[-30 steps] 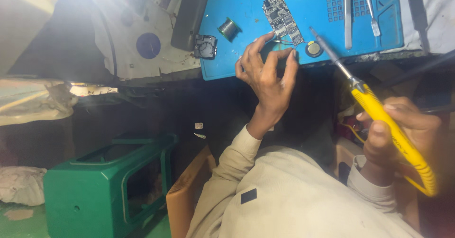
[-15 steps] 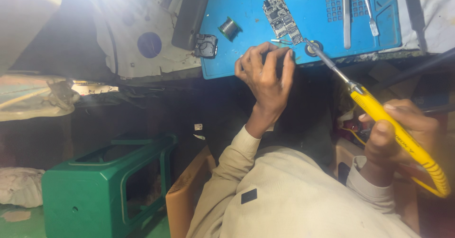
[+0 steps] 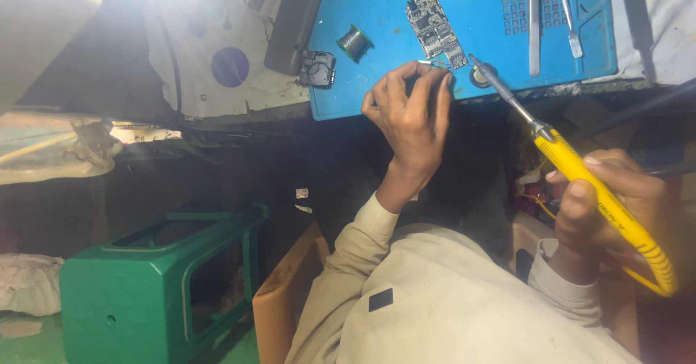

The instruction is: The person solders components on a small circuit board held on a blue work mat, using a yellow soldering iron in the right hand while the left hand steadies the board and wires. They reposition the board, handle solder wire, then switch to a hot air rework gun and continue heating the board before setting it down.

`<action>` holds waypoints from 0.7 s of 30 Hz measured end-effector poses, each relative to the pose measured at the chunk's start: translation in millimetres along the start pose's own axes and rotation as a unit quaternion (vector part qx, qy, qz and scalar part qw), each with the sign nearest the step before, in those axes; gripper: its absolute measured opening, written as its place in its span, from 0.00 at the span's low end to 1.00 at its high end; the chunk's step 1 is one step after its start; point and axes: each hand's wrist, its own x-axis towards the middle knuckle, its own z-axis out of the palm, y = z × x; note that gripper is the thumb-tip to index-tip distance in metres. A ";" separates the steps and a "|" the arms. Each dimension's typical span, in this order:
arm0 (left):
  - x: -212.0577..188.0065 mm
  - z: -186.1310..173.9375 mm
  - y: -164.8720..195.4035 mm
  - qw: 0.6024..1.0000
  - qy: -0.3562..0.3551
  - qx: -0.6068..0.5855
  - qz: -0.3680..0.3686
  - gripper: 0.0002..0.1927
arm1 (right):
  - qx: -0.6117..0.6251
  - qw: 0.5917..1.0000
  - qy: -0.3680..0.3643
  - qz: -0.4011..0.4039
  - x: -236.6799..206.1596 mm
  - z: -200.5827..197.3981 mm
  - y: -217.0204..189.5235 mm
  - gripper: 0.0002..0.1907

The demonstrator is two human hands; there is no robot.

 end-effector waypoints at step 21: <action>-0.2 1.8 -0.1 1.000 0.002 -0.005 -0.022 0.06 | 0.008 0.999 0.034 -0.038 -0.9 8.1 1.9 0.29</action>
